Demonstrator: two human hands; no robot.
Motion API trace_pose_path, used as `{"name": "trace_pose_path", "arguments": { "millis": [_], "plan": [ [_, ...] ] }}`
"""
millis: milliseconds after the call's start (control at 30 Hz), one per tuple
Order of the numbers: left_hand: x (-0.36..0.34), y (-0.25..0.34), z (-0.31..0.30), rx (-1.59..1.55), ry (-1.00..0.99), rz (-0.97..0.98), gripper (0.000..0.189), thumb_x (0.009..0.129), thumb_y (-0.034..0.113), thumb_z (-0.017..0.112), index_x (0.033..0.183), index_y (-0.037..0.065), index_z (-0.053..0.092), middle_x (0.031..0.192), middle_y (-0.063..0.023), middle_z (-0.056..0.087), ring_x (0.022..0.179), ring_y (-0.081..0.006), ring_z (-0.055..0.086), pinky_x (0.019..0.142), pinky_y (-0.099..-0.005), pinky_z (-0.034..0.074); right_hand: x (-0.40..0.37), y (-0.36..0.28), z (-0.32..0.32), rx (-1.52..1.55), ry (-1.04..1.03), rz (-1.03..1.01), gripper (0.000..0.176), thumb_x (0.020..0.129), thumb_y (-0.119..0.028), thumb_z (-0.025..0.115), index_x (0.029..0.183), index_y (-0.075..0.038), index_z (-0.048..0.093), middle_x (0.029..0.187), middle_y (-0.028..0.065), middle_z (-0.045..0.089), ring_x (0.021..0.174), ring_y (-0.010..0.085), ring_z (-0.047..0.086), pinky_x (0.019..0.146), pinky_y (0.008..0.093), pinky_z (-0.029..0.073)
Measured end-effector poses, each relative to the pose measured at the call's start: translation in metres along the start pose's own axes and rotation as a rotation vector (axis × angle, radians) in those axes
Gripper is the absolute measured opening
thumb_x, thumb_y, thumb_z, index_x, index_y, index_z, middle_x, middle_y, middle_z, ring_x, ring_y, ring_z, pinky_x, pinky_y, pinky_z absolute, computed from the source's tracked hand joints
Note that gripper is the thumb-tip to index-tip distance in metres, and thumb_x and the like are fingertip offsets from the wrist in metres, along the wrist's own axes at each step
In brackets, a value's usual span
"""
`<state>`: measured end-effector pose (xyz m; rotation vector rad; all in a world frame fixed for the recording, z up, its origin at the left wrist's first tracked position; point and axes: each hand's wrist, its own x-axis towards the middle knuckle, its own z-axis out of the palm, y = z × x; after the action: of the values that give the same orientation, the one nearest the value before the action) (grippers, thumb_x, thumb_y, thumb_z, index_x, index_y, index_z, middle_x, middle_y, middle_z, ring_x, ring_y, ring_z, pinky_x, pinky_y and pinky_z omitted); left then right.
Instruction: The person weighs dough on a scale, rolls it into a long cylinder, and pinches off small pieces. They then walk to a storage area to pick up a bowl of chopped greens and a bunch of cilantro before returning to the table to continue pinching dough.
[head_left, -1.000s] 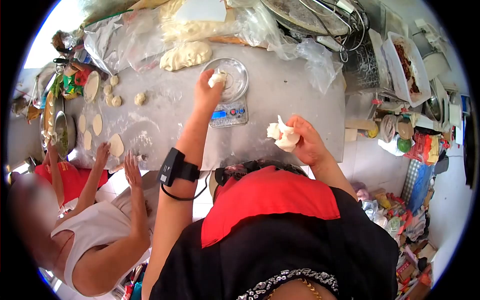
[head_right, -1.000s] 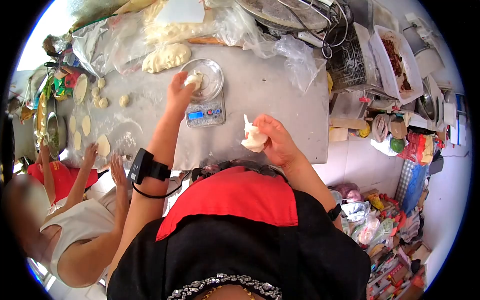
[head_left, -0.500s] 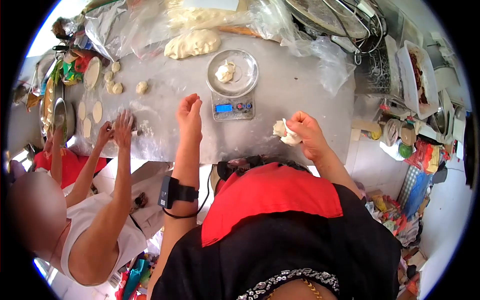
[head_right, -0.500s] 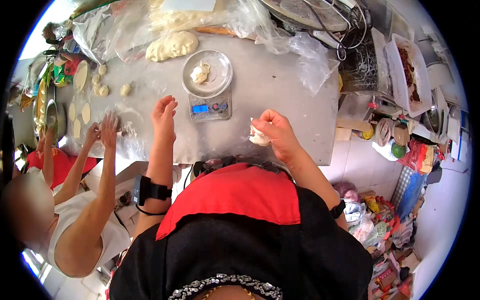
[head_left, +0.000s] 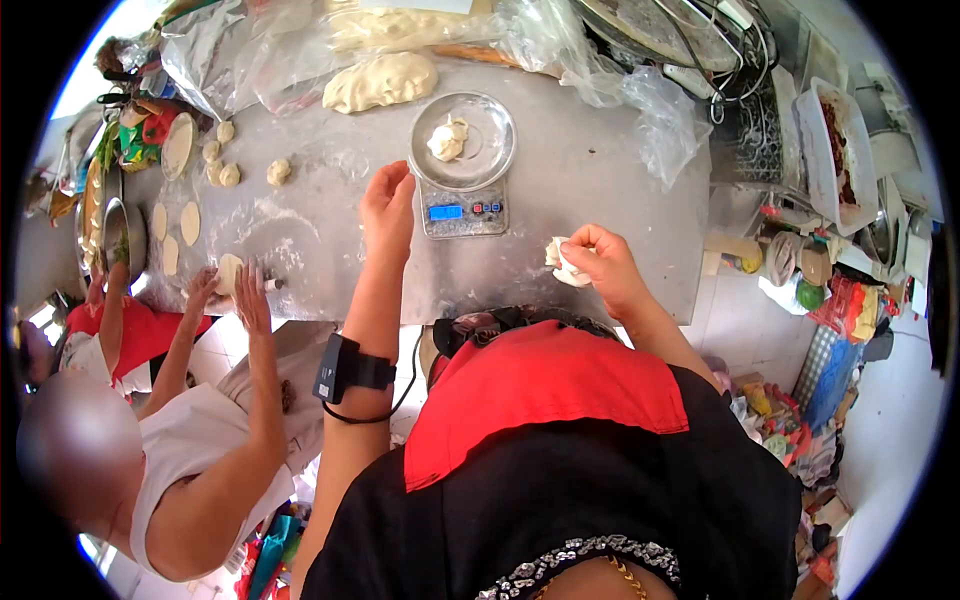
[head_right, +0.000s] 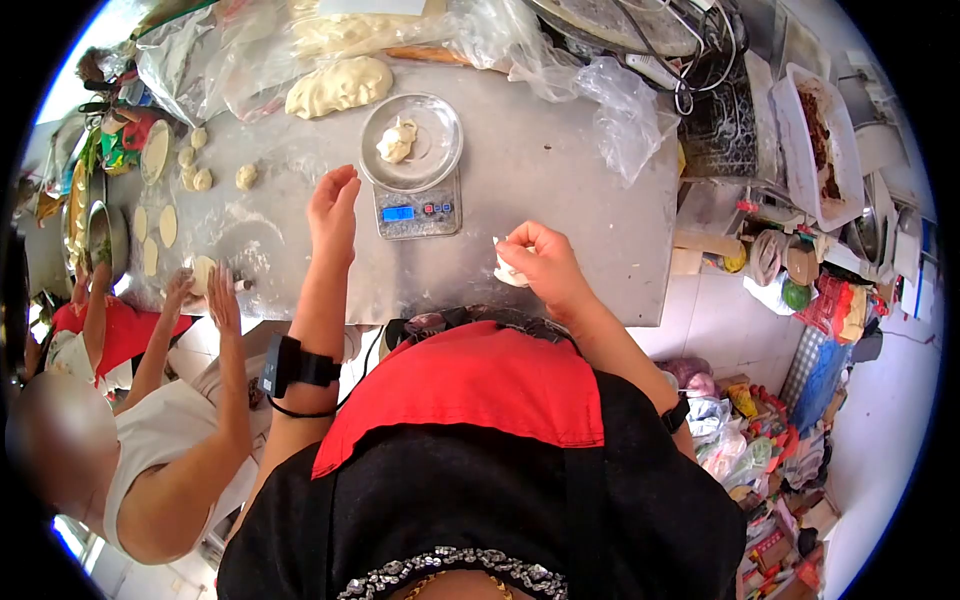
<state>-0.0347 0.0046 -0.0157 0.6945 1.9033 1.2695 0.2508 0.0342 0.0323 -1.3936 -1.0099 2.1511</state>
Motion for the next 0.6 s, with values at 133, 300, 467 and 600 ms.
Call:
{"name": "trace_pose_path", "arguments": {
  "millis": [133,300,467,600],
  "plan": [
    [0.023,0.006,0.017,0.499,-0.037,0.197,0.035,0.076,0.021,0.061,0.106,0.002,0.059,0.103,-0.0126,0.059,0.098,-0.0258,0.055,0.084,-0.0357,0.044,0.005,0.011,0.002,-0.353,0.012,-0.140,0.013,0.079,-0.014,0.061,0.084,-0.003,0.057,0.081,0.0064,0.060,0.073,0.0151,0.057,0.065,0.0281,0.045],
    [0.042,0.029,0.052,1.005,0.003,0.320,0.033,0.071,0.029,0.062,0.092,0.003,0.062,0.100,-0.0133,0.059,0.095,-0.0322,0.054,0.084,-0.0415,0.044,0.007,0.005,0.004,-0.918,-0.159,-0.357,0.021,0.076,-0.016,0.061,0.092,-0.003,0.058,0.091,0.0123,0.062,0.078,0.0232,0.060,0.071,0.0325,0.046],
    [0.047,0.022,0.061,0.541,-0.170,0.197,0.024,0.069,0.016,0.061,0.089,0.003,0.061,0.092,-0.0121,0.060,0.091,-0.0261,0.056,0.079,-0.0347,0.046,0.014,-0.011,0.005,-0.655,-0.066,-0.093,0.019,0.080,-0.016,0.060,0.093,-0.001,0.057,0.091,0.0101,0.062,0.076,0.0146,0.060,0.067,0.0285,0.047],
    [-0.013,0.054,0.059,-0.171,-0.412,-0.057,0.028,0.073,0.001,0.055,0.102,0.001,0.056,0.095,-0.0095,0.059,0.090,-0.0164,0.056,0.076,-0.0264,0.045,0.025,-0.021,0.024,-0.075,0.059,-0.276,0.021,0.082,-0.012,0.060,0.096,0.002,0.055,0.086,0.0081,0.062,0.072,0.0102,0.058,0.064,0.0240,0.047]
  ]
}}
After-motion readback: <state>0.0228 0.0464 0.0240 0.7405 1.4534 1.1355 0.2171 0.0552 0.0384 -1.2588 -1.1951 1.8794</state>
